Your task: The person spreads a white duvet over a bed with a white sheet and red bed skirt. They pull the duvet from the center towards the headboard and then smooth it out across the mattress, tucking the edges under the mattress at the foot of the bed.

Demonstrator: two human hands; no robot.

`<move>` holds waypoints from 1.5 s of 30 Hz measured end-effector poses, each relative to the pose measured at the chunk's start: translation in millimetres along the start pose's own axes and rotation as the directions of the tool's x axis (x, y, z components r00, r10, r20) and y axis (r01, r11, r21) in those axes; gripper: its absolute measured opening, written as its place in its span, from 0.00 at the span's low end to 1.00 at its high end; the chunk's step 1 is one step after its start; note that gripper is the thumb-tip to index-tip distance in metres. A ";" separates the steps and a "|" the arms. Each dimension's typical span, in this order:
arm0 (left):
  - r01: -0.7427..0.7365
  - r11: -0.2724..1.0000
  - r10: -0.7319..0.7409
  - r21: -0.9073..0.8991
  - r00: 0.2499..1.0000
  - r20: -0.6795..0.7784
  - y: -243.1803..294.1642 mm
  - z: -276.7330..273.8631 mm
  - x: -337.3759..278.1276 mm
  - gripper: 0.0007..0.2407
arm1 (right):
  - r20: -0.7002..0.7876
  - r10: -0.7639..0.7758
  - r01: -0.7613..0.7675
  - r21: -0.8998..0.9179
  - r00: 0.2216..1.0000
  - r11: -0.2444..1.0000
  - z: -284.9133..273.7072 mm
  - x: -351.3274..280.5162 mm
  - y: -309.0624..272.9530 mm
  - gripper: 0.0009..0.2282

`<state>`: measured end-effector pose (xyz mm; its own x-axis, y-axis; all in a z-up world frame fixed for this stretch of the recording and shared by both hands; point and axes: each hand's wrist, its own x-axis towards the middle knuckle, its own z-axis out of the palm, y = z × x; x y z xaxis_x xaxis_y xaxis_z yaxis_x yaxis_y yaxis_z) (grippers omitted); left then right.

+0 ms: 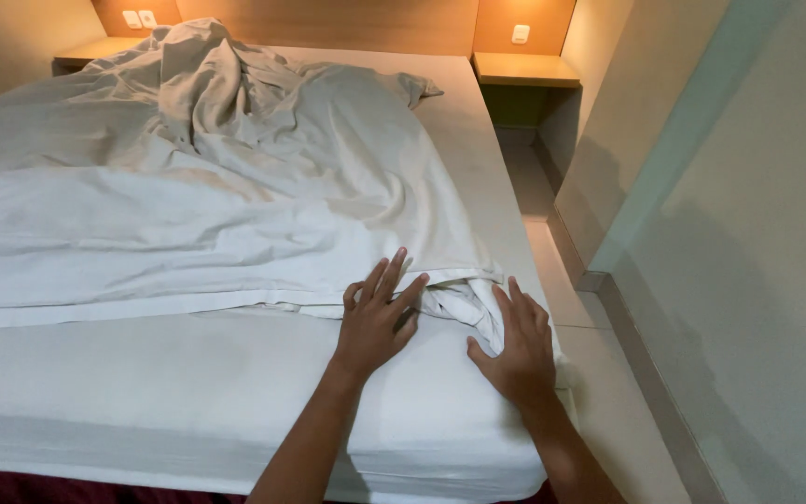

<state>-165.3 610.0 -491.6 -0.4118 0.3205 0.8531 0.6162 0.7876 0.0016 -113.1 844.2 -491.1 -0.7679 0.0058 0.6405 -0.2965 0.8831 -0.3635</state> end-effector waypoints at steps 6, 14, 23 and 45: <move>0.035 0.990 -0.035 0.137 0.999 0.001 -8.5 9.8 -3.7 0.21 | -0.022 0.049 -0.048 0.037 0.999 0.998 8.7 -1.5 13.4 0.38; -0.003 0.991 0.009 0.132 0.999 -0.050 -18.9 -51.8 -13.3 0.21 | -0.105 -0.008 0.012 0.031 0.994 0.999 13.4 -5.3 24.5 0.35; 0.214 0.943 -0.207 0.256 0.977 -0.053 -62.0 -105.8 -68.3 0.21 | -0.115 -0.109 0.111 0.013 0.987 0.994 6.1 -10.5 14.7 0.30; -0.036 0.922 0.017 0.386 0.998 0.052 -44.2 -85.7 -70.9 0.27 | 0.132 -0.318 0.251 0.370 0.939 0.894 -2.0 -9.6 9.6 0.32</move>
<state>-105.8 507.3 -507.4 -0.4354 0.3612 0.8246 0.3236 0.9176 -0.2310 -107.4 853.6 -499.4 -0.7016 -0.3375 0.6276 -0.6681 0.6178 -0.4147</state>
